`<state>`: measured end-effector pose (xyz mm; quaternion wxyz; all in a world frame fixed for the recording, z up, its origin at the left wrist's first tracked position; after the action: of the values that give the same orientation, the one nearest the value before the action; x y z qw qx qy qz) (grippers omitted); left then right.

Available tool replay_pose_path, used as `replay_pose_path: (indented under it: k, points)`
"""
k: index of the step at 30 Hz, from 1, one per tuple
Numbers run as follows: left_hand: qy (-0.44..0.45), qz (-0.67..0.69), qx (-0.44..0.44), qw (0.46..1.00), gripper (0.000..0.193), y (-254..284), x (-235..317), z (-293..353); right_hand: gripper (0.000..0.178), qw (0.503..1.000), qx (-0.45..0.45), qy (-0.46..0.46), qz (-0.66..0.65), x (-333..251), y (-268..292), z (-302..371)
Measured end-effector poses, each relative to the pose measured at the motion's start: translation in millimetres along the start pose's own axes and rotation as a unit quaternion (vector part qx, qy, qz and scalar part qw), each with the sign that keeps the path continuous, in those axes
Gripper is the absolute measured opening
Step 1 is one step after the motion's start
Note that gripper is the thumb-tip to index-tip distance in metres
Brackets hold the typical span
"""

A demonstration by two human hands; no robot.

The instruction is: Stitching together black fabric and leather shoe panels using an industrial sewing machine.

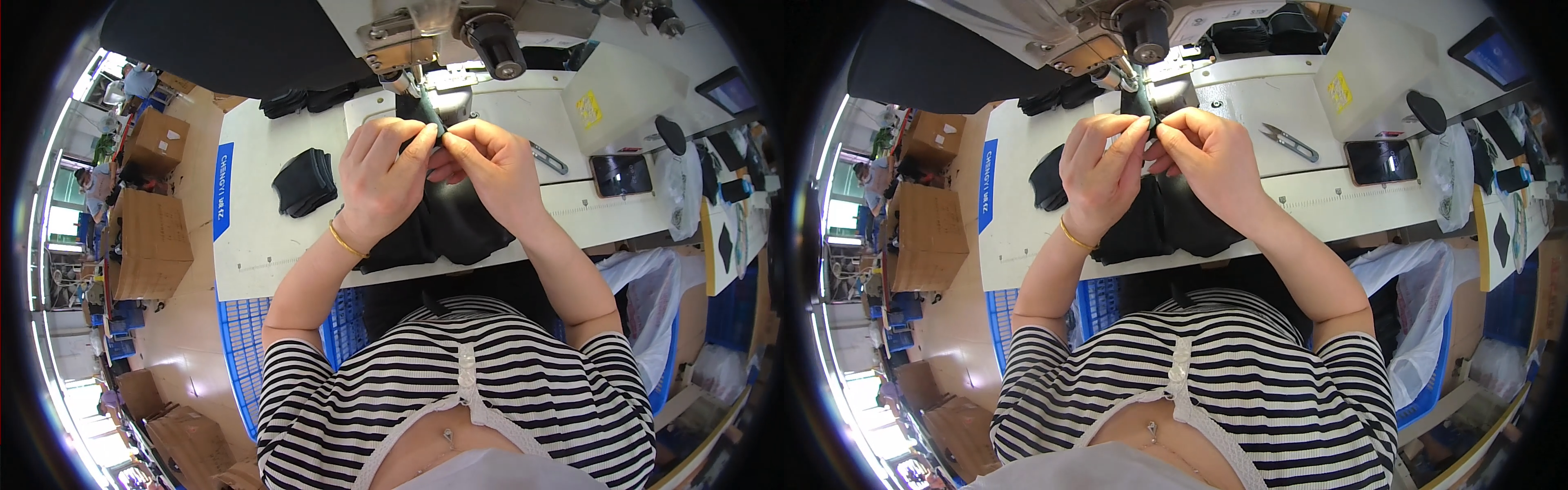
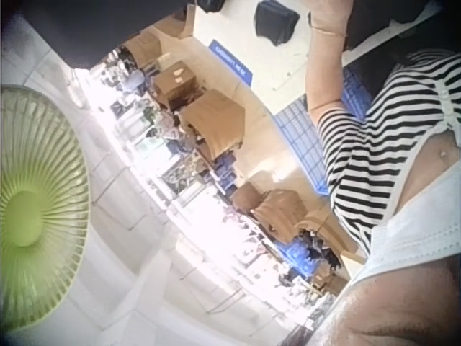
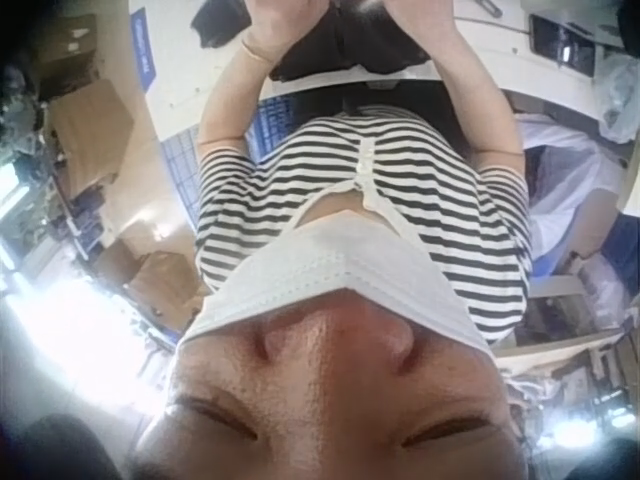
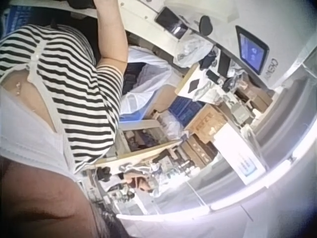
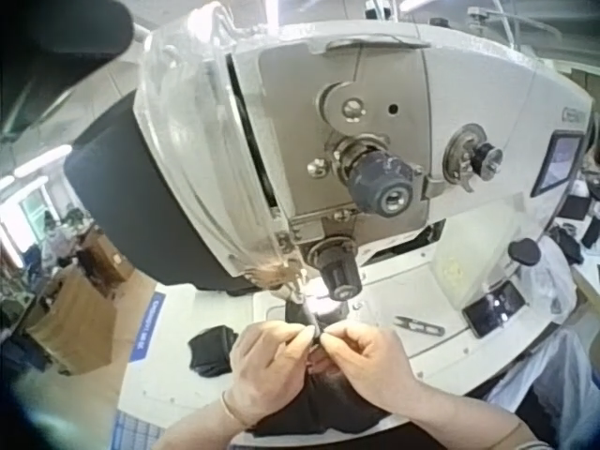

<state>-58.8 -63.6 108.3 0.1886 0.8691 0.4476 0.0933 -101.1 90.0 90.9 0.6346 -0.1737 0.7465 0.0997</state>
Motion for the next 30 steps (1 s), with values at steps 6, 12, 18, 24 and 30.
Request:
replay_pose_path:
  k: [6,12,18,24,30]
  points:
    - [-0.020,-0.007,0.017,1.000,0.026,2.3,4.1,1.1,0.019,1.000,-0.008,-0.001,-0.030,0.6,-1.1,2.7]
    - [-0.057,-0.048,0.009,0.997,0.030,0.5,6.3,-0.6,0.019,0.999,-0.014,0.017,-0.028,-2.1,-0.6,1.4]
    - [-0.070,-0.063,-0.013,0.996,0.033,-0.9,5.1,2.7,0.019,0.999,-0.020,0.027,-0.036,3.6,0.2,-1.1]
    - [-0.116,-0.071,-0.015,0.991,0.043,1.6,3.8,5.5,0.021,0.998,-0.014,0.012,-0.067,5.9,-1.2,0.5]
    - [-0.108,-0.082,-0.025,0.990,0.031,3.5,7.4,3.0,0.020,1.000,-0.001,0.006,-0.016,-2.3,-3.4,-1.2]
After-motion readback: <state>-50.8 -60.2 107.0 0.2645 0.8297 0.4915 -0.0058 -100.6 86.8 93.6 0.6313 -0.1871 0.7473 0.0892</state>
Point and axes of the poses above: each hand's wrist, its own z-axis away from the middle knuckle, its own y-axis out of the back of the hand, x = y × z, the point moved 2 cm from there along -z, towards the middle knuckle, and after that the axes turned 6 degrees about x, right-handed, at the moved point
